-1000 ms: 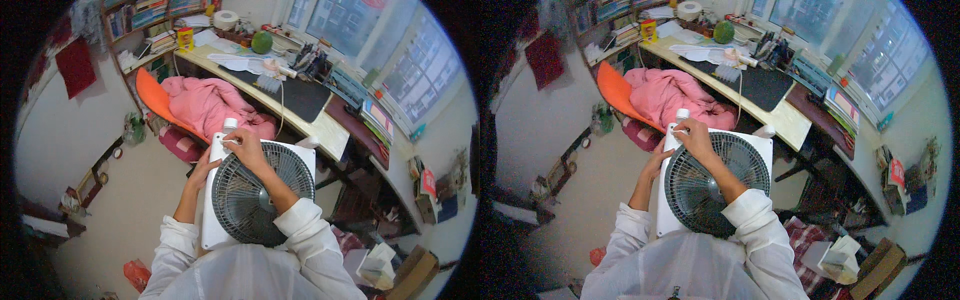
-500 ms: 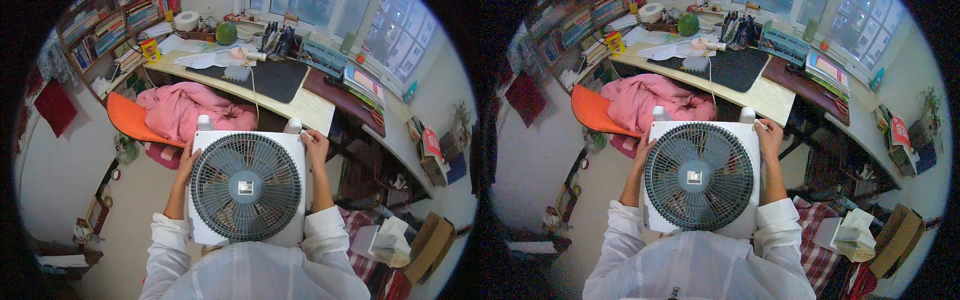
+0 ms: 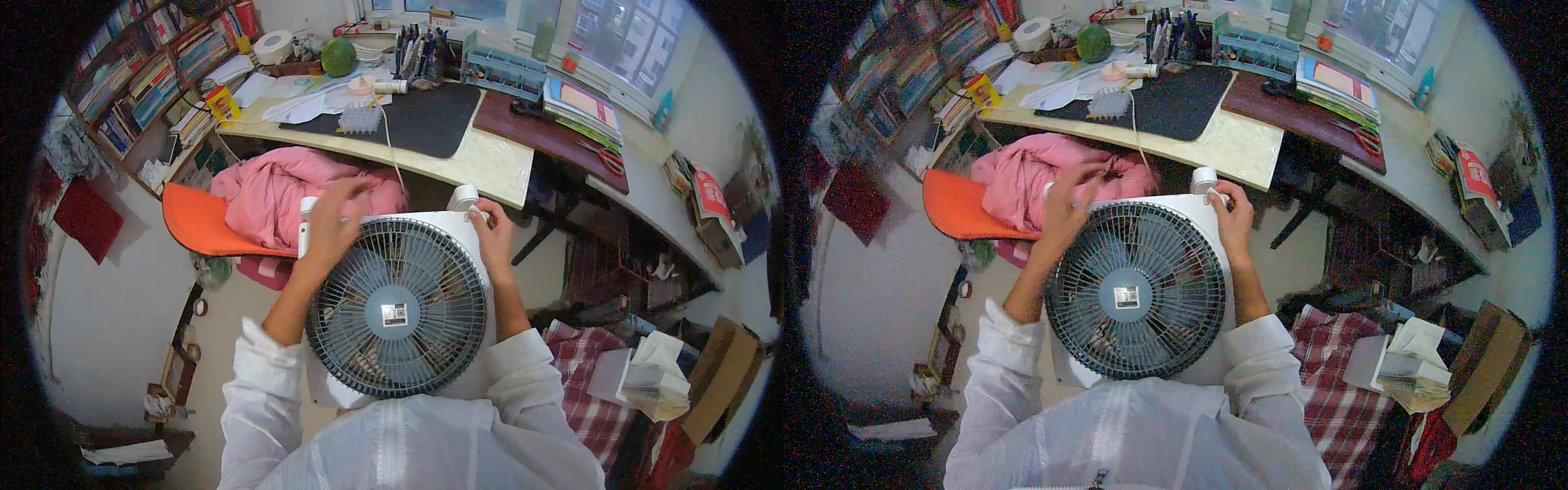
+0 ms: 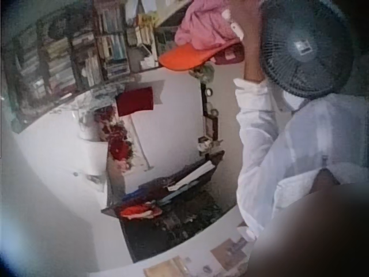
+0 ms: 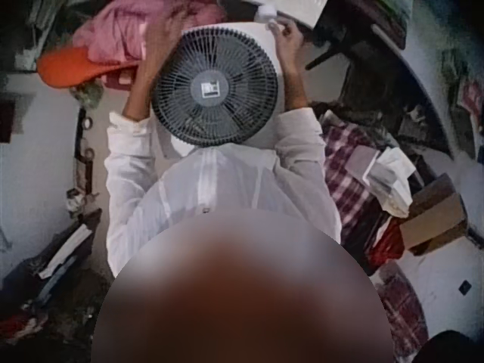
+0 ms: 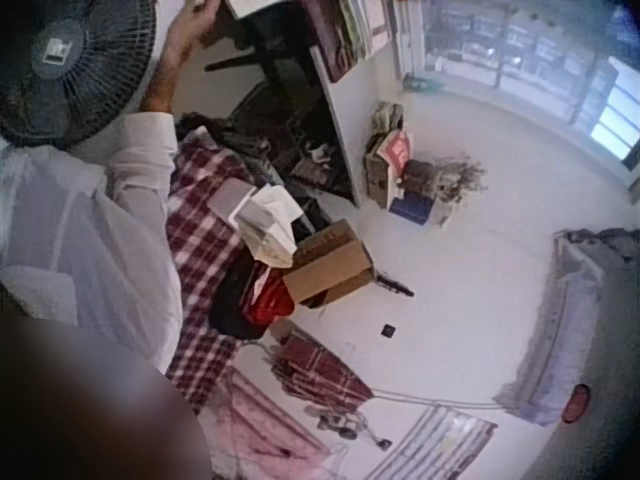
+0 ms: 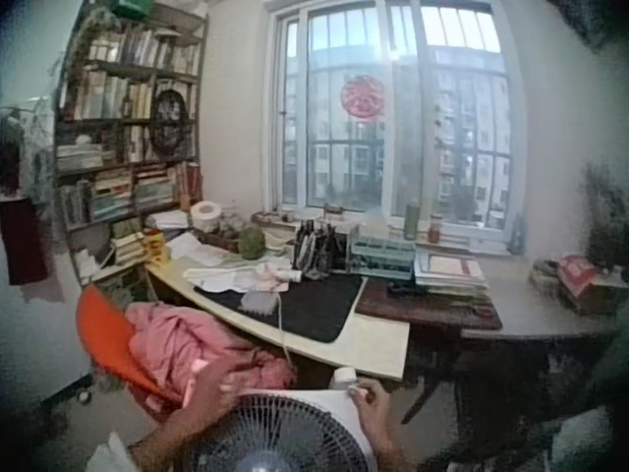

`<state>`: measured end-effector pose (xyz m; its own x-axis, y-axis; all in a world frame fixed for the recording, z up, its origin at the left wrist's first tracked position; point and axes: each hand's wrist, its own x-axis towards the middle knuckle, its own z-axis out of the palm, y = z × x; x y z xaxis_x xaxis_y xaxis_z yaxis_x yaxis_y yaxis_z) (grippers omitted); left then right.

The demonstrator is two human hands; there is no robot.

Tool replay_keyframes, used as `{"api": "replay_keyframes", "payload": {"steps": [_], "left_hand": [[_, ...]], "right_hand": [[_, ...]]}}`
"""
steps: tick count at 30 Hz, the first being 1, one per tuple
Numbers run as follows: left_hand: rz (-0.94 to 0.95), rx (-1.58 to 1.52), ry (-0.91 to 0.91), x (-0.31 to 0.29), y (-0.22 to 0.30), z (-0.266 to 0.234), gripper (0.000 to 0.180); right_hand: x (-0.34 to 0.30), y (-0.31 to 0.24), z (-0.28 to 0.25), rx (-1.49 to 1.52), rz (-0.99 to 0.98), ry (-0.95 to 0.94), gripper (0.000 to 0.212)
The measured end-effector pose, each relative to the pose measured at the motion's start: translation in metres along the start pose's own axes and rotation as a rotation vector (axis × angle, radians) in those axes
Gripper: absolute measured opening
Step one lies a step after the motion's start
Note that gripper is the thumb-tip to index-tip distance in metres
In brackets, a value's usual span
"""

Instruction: The person assembles a small white box fan by hand, attaching the side panels to the main body and securing the front grille. They repeatedly adjust and press the components to ensure they are properly aligned and fitted.

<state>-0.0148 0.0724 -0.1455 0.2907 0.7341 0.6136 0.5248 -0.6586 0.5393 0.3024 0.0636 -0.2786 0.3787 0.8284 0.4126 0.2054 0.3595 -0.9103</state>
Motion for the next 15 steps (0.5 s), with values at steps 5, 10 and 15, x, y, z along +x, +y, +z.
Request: {"api": "replay_keyframes", "payload": {"steps": [5,10,15], "left_hand": [[-0.029,-0.080,-0.473,0.062,-0.006,0.118,0.055],[-0.156,-0.071,-0.754,0.061,-0.043,0.178,0.060],[-0.146,-0.063,-0.806,0.059,-0.064,0.192,0.067]], "right_hand": [[-0.002,0.000,0.015,-0.079,-0.076,0.057,0.017],[-0.001,-0.016,0.012,-0.086,-0.032,-0.045,0.019],[-0.003,0.021,0.007,-0.036,-0.019,-0.018,0.021]]}}
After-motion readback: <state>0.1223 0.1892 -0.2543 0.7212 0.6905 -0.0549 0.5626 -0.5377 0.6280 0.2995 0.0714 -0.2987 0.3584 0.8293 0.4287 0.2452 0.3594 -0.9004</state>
